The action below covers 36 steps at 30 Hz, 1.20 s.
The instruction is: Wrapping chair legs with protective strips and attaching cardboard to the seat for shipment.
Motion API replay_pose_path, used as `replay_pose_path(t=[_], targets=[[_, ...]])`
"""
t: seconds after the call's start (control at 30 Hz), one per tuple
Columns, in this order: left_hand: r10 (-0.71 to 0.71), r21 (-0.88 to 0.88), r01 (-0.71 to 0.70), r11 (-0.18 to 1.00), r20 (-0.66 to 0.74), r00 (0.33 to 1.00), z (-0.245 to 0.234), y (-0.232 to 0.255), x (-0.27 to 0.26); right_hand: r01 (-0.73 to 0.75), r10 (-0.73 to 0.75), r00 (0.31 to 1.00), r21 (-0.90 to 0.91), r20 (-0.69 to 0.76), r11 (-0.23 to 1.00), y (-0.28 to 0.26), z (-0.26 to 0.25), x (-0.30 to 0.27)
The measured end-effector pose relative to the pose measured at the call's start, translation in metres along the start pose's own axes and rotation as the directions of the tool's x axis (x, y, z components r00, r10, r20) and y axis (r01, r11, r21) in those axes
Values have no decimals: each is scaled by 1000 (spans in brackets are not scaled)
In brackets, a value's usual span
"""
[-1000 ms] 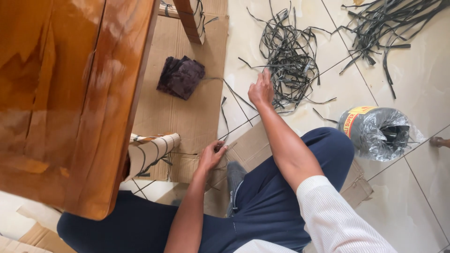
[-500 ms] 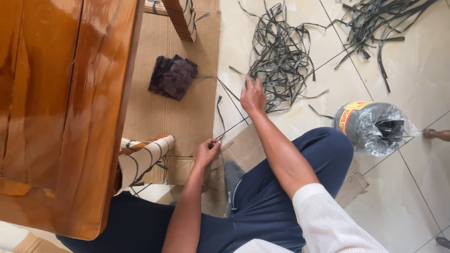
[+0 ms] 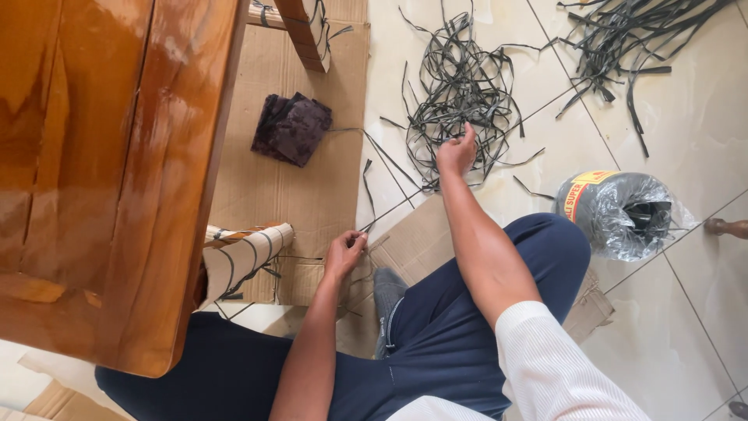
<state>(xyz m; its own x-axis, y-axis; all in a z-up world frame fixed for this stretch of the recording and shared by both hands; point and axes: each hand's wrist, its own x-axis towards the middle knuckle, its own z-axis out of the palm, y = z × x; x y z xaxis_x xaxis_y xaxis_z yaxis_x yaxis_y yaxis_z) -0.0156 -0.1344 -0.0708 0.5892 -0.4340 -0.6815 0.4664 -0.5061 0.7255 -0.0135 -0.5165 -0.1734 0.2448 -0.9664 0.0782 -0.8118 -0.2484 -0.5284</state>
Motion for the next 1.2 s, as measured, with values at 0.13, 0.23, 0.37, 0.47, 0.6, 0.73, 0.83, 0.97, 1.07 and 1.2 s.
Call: replay_pose_path(t=[0.13,0.23,0.37,0.47,0.6,0.73,0.83,0.97,1.07,1.2], targets=[[13,-24,-13,1000,-7,1000,0,-6,2,-465,220,869,575,444,673,-53,-43,-4],[34,-53,-34,998,1,999,1,-11,4,-574,256,789,522,558,631,-65,-54,0],[-4,-7,4,1000,-19,1000,-1,2,-4,-528,304,847,633,435,566,-66,-58,-12],[5,-7,-5,1000,-27,1000,0,-6,-1,-330,267,938,812,223,481,-45,-37,-24],[5,50,-1,999,-70,998,-5,16,-16,-324,396,908,833,140,449,-96,-81,-70],[79,-28,-83,996,-128,989,-4,14,-12,-233,175,968,894,178,382,-122,-97,-122],[101,-48,-119,992,-280,955,-7,23,-17,-150,-80,969,810,235,567,-139,-110,-168],[135,-142,-211,967,-419,898,-16,25,-15,-47,-330,871,732,363,680,-156,-141,-222],[108,-249,-240,938,-450,887,-20,10,0,-89,-389,775,697,497,712,-148,-144,-246],[109,-174,-199,964,-425,898,-28,28,-21,-358,-468,530,687,707,632,-120,-130,-256]])
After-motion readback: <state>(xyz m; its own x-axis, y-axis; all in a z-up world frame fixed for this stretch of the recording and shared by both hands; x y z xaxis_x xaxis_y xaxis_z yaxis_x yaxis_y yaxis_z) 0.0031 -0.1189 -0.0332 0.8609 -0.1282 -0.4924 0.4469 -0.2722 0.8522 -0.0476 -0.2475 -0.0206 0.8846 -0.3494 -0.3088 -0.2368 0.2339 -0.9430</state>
